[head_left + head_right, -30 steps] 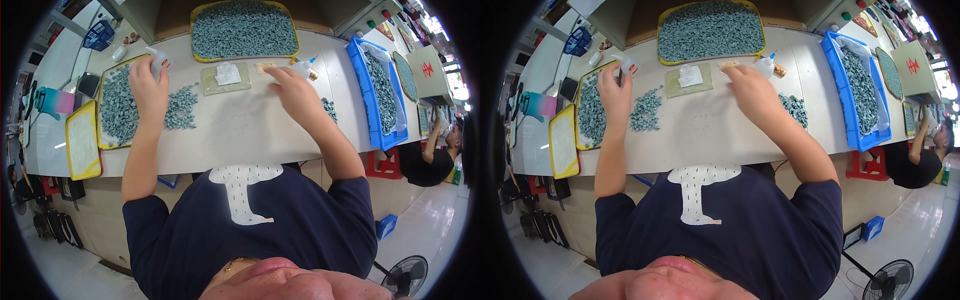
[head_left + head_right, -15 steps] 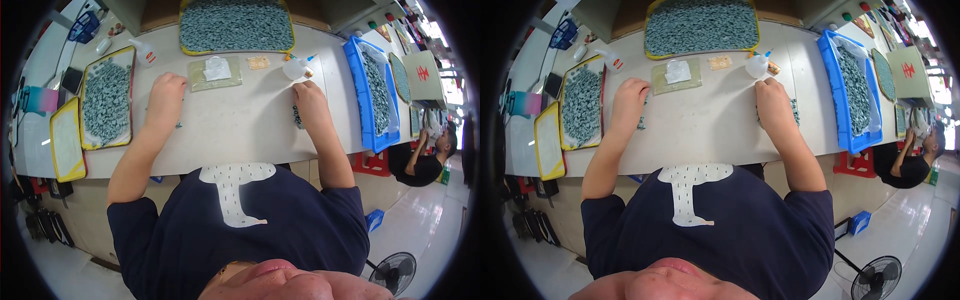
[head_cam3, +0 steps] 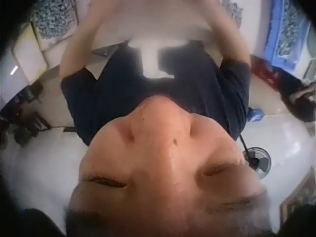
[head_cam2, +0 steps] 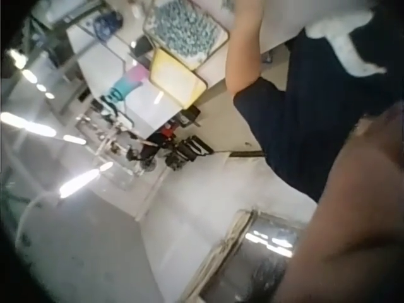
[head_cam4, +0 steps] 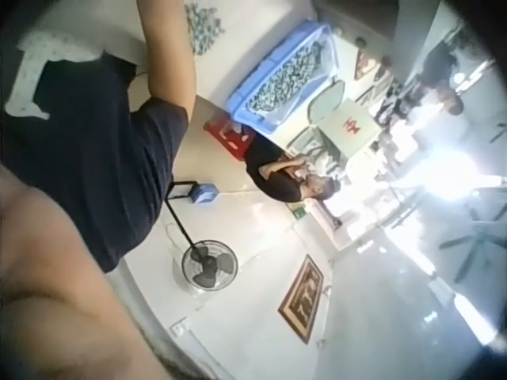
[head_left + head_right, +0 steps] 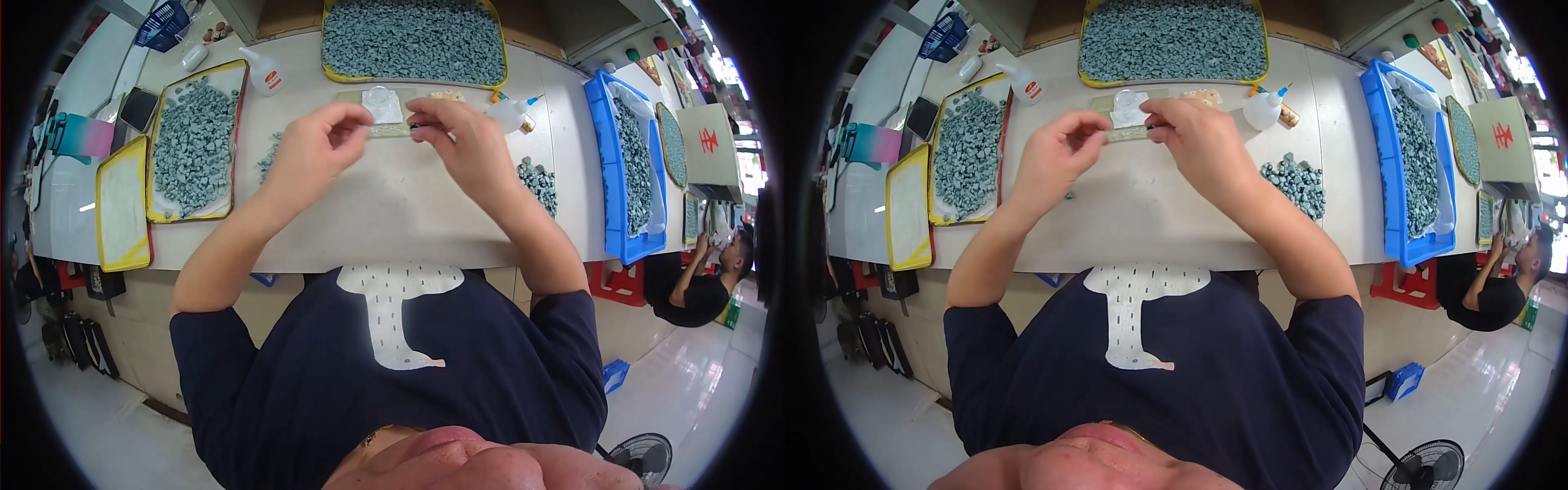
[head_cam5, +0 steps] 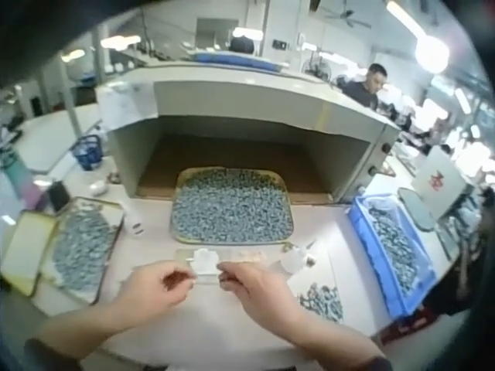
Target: Gluing small green plastic components onto base parts at a factory workstation.
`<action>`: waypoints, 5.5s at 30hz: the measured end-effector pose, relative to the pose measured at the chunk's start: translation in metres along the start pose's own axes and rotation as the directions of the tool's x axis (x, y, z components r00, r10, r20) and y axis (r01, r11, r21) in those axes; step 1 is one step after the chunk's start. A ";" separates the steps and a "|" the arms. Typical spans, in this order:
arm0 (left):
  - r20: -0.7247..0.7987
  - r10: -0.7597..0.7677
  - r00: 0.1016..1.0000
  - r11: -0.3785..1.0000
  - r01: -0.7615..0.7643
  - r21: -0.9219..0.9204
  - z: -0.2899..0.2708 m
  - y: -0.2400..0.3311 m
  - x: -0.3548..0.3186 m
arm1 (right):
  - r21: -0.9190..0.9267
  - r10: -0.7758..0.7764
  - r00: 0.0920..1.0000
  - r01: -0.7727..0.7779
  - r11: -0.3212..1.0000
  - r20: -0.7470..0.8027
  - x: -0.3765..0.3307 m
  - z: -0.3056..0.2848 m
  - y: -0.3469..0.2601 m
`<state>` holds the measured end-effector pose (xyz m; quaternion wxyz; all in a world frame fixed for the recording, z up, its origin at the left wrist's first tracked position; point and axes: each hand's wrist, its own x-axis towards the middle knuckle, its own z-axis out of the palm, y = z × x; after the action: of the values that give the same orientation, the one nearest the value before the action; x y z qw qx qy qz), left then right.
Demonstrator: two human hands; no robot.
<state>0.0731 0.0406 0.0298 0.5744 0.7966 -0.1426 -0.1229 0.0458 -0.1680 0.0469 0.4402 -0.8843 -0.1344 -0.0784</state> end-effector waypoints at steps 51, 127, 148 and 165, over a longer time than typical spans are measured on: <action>0.047 -0.124 0.991 0.780 0.127 -0.612 -0.027 -0.068 -0.004 | -0.587 -0.568 0.792 0.575 0.570 0.224 0.060 0.074 0.022; -0.272 0.620 0.736 0.785 -0.585 0.203 0.013 -0.033 0.001 | 0.128 -0.182 0.951 0.219 0.967 -0.251 0.006 0.053 0.004; 0.193 0.355 0.915 0.747 -0.402 0.529 -0.026 -0.046 0.001 | -0.654 0.432 0.861 -0.166 0.738 0.269 -0.011 -0.057 0.043; -0.013 0.032 0.999 0.987 -0.034 -0.155 -0.042 -0.042 -0.012 | -0.658 0.511 0.828 -0.255 0.709 0.229 -0.020 -0.021 0.037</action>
<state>0.0807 0.0951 0.0033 0.6374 0.7477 -0.1425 -0.1199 0.0381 -0.2096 0.0261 0.1062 -0.9816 0.0026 0.1585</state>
